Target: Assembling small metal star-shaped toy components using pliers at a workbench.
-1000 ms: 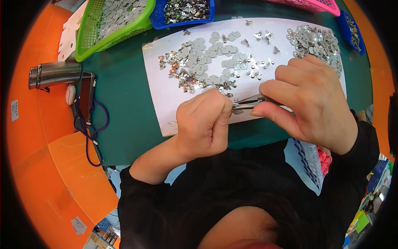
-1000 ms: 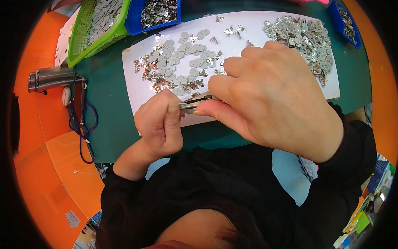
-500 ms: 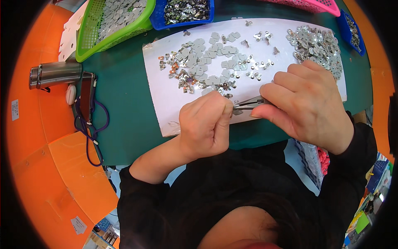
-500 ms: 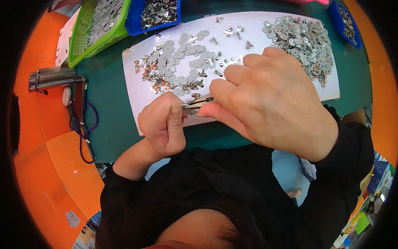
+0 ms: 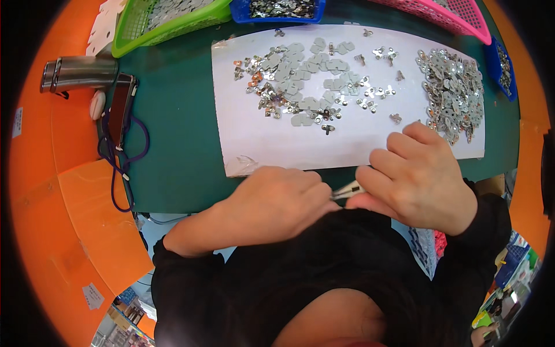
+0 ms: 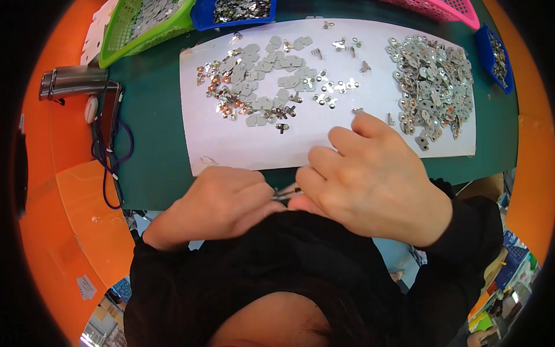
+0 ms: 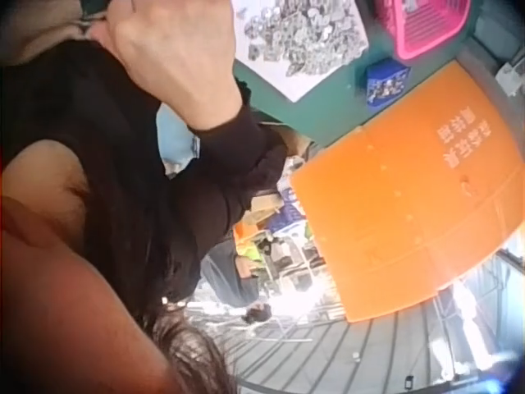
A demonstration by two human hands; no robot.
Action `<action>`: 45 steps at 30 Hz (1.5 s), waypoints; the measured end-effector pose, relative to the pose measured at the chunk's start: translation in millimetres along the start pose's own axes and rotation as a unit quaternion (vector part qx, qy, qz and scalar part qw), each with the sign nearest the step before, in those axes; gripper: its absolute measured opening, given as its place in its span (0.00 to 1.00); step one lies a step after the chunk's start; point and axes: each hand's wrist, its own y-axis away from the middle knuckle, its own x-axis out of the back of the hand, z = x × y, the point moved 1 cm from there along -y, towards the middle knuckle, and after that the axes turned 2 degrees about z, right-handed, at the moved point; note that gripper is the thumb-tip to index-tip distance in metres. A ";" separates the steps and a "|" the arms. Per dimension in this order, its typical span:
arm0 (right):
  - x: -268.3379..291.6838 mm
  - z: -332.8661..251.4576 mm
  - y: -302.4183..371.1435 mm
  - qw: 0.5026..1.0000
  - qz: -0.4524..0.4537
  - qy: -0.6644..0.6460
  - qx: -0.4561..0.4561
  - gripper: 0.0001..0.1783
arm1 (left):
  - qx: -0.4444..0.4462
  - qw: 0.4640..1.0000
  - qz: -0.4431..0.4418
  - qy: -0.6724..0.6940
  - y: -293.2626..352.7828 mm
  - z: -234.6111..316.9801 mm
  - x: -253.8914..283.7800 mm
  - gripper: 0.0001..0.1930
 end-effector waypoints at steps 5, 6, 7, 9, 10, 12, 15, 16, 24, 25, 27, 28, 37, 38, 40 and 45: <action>-5.2 12.7 -24.4 0.992 0.120 -0.041 -0.020 0.14 | 0.090 0.991 0.102 0.000 34.7 -22.4 11.0 0.07; -13.3 16.0 -32.5 0.992 0.118 -0.043 -0.013 0.14 | 0.125 0.980 0.157 0.000 43.4 -27.3 12.3 0.07; -28.4 16.7 -42.0 0.983 0.181 -0.022 -0.024 0.15 | 0.127 0.978 0.164 0.002 51.8 -32.5 10.2 0.07; -54.7 9.2 -53.3 0.960 0.275 0.014 -0.049 0.21 | 0.241 0.886 0.336 0.211 60.3 -41.1 10.2 0.08; -64.8 5.5 -61.1 0.961 0.273 0.015 -0.046 0.21 | 0.242 0.884 0.339 0.212 61.0 -42.2 9.3 0.08; -76.1 0.4 -77.7 0.953 0.295 0.053 -0.044 0.19 | 0.235 0.807 0.434 0.324 61.1 -43.4 12.4 0.12; -83.8 1.8 -89.4 0.955 0.274 0.106 -0.043 0.16 | 0.221 0.805 0.425 0.351 58.1 -50.1 13.3 0.13; -84.9 2.0 -92.1 0.958 0.252 0.133 -0.039 0.15 | 0.221 0.797 0.428 0.364 58.5 -50.4 12.9 0.13; -76.5 -1.0 -89.3 0.968 0.246 0.030 -0.031 0.14 | 0.231 0.779 0.436 0.388 67.0 -59.5 8.9 0.14; -78.9 -1.2 -93.1 0.958 0.284 0.033 -0.036 0.15 | 0.242 0.772 0.434 0.396 65.8 -60.9 9.2 0.14; -81.6 -4.1 -97.7 0.966 0.252 0.058 -0.032 0.16 | 0.230 0.771 0.438 0.400 64.4 -60.5 9.2 0.15; -82.6 -4.4 -99.6 0.971 0.221 0.083 -0.030 0.17 | 0.219 0.772 0.440 0.404 63.8 -60.8 10.1 0.15; -91.0 -23.2 -45.9 0.979 0.203 -0.033 -0.009 0.19 | 0.235 0.725 0.444 0.470 64.3 -56.6 7.1 0.14; -93.6 -21.4 -42.3 0.974 0.221 -0.042 -0.006 0.18 | 0.235 0.725 0.445 0.470 59.1 -54.9 5.3 0.14; -92.1 -21.7 -41.1 0.973 0.226 -0.056 -0.011 0.18 | 0.233 0.719 0.405 0.514 45.0 -52.6 1.4 0.13; -73.0 -11.9 -31.1 0.954 0.268 -0.129 -0.046 0.13 | 0.252 0.668 0.297 0.634 16.0 -35.9 -5.9 0.16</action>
